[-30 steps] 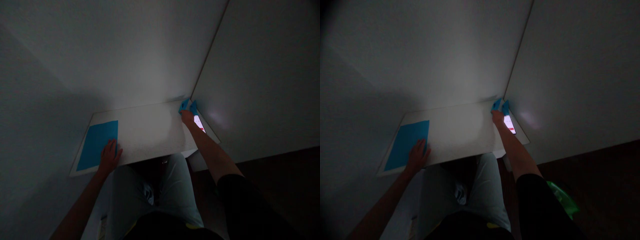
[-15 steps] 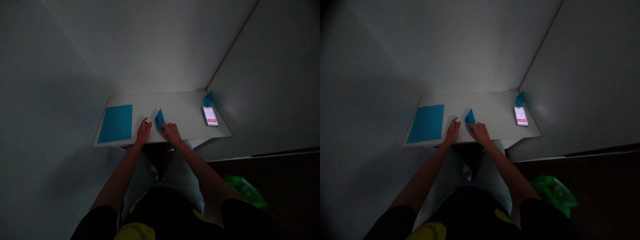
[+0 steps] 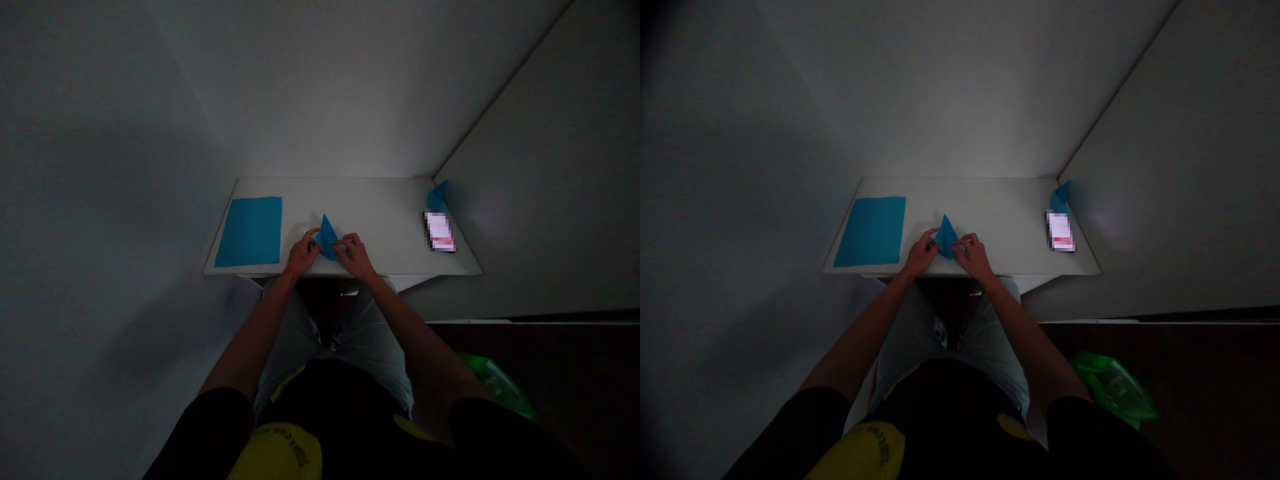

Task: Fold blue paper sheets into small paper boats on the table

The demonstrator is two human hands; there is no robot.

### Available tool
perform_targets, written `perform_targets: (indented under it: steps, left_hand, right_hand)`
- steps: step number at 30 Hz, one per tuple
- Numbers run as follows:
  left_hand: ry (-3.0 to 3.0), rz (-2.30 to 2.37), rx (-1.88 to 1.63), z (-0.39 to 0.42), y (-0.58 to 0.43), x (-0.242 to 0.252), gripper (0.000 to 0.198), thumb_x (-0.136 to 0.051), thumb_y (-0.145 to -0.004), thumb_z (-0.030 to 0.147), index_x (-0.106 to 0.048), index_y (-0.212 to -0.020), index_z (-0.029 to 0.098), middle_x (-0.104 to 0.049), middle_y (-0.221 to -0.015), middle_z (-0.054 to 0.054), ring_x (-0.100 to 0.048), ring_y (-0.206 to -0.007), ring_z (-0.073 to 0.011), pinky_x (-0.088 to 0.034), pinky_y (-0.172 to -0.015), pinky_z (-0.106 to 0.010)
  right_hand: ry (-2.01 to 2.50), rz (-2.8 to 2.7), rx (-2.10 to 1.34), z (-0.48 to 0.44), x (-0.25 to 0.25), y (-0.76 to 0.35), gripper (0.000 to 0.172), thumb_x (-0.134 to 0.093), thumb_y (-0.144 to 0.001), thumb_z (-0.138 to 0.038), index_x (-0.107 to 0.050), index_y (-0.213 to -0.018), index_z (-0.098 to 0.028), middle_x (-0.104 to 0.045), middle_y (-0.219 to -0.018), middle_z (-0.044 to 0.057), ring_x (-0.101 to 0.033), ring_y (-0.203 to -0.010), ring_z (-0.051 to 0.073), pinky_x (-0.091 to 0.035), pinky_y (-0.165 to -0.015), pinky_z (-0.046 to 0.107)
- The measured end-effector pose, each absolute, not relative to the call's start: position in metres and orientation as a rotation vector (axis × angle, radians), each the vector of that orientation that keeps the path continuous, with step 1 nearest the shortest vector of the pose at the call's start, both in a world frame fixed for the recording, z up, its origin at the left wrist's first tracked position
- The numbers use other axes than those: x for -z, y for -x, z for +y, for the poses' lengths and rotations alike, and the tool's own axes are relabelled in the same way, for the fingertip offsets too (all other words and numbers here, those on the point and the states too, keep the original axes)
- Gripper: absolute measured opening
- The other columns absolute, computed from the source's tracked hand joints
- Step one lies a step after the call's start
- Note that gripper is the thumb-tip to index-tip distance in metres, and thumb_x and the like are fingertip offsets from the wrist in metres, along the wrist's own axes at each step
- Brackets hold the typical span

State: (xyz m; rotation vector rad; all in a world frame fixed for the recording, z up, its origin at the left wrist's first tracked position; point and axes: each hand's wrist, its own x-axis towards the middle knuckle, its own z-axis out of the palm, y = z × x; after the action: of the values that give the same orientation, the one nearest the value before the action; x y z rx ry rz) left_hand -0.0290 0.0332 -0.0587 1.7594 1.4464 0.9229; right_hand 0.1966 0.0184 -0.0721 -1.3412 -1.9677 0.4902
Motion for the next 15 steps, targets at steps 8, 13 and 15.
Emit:
perform_targets:
  steps: [8,13,15]
  left_hand:
    - [-1.803,1.378,-0.875,0.031,0.029,0.055,0.05,-0.06,-0.097,0.019,-0.069,-0.146,0.027,-0.076,-0.106,-0.003,-0.066,-0.076,-0.0156,-0.054,-0.078,-0.03]
    - [-1.815,1.433,-0.871,0.035,0.028,0.063,0.045,-0.064,-0.093,0.015,-0.075,-0.136,0.023,-0.075,-0.112,-0.005,-0.067,-0.083,-0.0171,-0.058,-0.087,-0.033]
    - [-1.826,1.45,-0.912,0.04,0.028,0.066,0.037,-0.065,-0.094,0.019,-0.078,-0.129,0.021,-0.071,-0.12,-0.008,-0.067,-0.09,-0.0173,-0.059,-0.092,-0.034]
  right_hand:
    - [1.352,-1.953,-0.627,0.043,0.081,-0.199,0.037,-0.067,-0.099,-0.042,-0.075,-0.131,-0.025,-0.069,-0.127,0.01,-0.071,-0.09,0.02,-0.062,-0.092,0.04]
    - [1.378,-1.972,-0.575,0.039,0.081,-0.196,0.037,-0.065,-0.1,-0.045,-0.076,-0.129,-0.024,-0.074,-0.126,0.01,-0.072,-0.086,0.02,-0.061,-0.09,0.04]
    - [1.358,-2.002,-0.567,0.037,0.081,-0.195,0.04,-0.065,-0.1,-0.045,-0.075,-0.132,-0.023,-0.074,-0.129,0.011,-0.072,-0.086,0.02,-0.061,-0.09,0.04]
